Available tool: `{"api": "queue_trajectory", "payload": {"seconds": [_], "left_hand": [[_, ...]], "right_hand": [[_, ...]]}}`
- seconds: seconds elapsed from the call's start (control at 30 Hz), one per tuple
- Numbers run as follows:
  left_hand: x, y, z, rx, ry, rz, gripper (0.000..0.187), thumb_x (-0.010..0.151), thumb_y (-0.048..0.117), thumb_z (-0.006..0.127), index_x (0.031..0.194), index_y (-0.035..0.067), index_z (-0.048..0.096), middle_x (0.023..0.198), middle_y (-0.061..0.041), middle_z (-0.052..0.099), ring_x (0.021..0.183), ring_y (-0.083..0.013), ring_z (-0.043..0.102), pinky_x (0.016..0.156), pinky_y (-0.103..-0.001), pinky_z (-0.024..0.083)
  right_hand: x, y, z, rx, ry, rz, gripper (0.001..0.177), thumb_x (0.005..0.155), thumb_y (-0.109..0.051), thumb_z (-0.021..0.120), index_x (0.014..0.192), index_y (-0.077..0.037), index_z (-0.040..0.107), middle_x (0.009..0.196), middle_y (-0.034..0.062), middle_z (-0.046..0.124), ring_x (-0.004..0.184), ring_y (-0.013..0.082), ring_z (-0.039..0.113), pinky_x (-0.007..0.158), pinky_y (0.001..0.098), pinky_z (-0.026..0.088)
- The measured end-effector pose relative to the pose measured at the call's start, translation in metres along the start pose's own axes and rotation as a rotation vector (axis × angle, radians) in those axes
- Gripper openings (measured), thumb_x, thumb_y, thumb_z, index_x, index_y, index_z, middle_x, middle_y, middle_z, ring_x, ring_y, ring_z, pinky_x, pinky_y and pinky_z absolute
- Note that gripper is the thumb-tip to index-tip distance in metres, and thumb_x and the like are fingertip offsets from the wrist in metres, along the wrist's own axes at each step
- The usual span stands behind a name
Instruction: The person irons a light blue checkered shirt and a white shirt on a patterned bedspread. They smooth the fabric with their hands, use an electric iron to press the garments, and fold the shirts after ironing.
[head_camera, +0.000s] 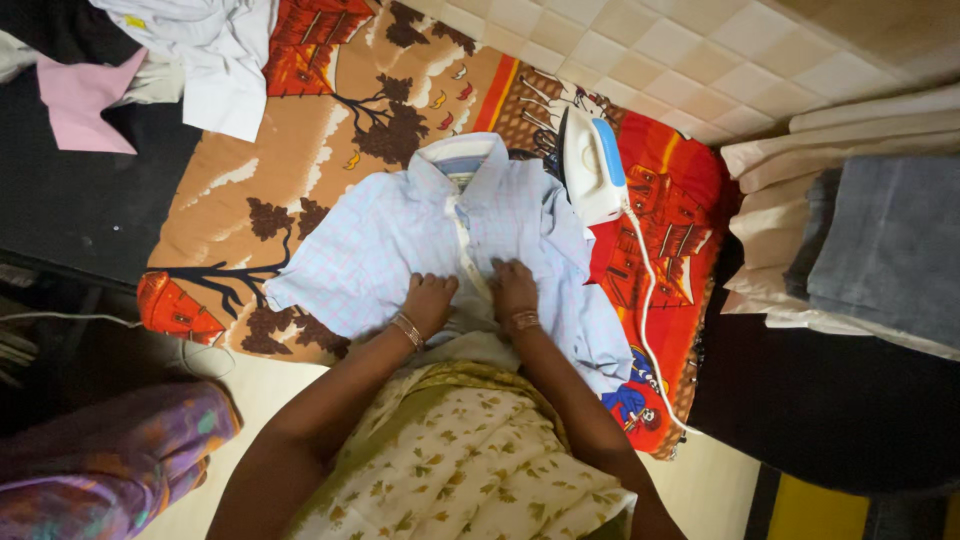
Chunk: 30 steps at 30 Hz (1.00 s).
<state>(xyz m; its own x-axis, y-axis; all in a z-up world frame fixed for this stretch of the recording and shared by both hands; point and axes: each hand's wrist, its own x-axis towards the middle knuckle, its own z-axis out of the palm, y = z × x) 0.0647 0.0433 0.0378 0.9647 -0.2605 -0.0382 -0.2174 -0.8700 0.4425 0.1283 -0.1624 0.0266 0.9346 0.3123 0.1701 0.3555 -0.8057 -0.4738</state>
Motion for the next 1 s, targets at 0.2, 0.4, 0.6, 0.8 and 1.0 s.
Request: {"api": "queue_trajectory", "payload": {"seconds": [0.2,0.4,0.6,0.8,1.0], "left_hand": [[-0.008,-0.002,-0.029,-0.207,0.244,0.237,0.027,0.073,0.021,0.077,0.097,0.012,0.069,0.123,-0.017,0.063,0.117,-0.0353,0.056,0.100,-0.049,0.040],[-0.031,-0.008,-0.013,-0.419,-0.207,0.203,0.023,0.087,0.026,0.073,0.103,0.010,0.070,0.107,-0.018,0.069,0.104,-0.0384,0.061,0.093,-0.054,0.048],[-0.015,-0.016,0.010,-0.374,-0.101,0.151,0.021,0.081,0.027,0.074,0.094,0.011,0.074,0.092,-0.021,0.068,0.089,-0.0422,0.062,0.077,-0.053,0.050],[0.028,-0.025,-0.001,-0.459,0.285,-0.043,0.017,0.095,0.026,0.066,0.095,0.009,0.066,0.093,-0.016,0.069,0.092,-0.0362,0.066,0.084,-0.048,0.054],[0.031,-0.005,-0.005,-0.124,0.097,-0.172,0.051,0.071,0.040,0.080,0.099,0.002,0.062,0.090,-0.020,0.067,0.084,-0.0405,0.066,0.070,-0.051,0.054]], "right_hand": [[-0.009,0.050,-0.036,0.297,0.056,0.214,0.021,0.087,-0.012,0.078,0.105,-0.004,0.073,0.099,0.0161,0.073,0.082,0.0281,0.070,0.076,0.0368,0.057],[-0.042,0.061,-0.072,0.242,-0.283,0.133,0.023,0.082,-0.016,0.078,0.103,-0.009,0.075,0.100,0.0134,0.076,0.087,0.0300,0.072,0.079,0.0387,0.057],[-0.018,0.033,-0.082,0.001,-0.433,0.035,0.032,0.079,-0.025,0.080,0.105,-0.008,0.074,0.102,0.0182,0.072,0.094,0.0375,0.068,0.081,0.0440,0.055],[0.020,-0.029,-0.045,0.255,-0.098,0.017,0.022,0.088,-0.021,0.072,0.108,-0.012,0.073,0.105,0.0121,0.073,0.094,0.0310,0.072,0.082,0.0404,0.059],[0.024,-0.019,-0.007,-0.120,-0.071,0.008,0.041,0.069,-0.015,0.072,0.109,-0.009,0.070,0.108,0.0209,0.068,0.091,0.0424,0.066,0.076,0.0498,0.055]]}}
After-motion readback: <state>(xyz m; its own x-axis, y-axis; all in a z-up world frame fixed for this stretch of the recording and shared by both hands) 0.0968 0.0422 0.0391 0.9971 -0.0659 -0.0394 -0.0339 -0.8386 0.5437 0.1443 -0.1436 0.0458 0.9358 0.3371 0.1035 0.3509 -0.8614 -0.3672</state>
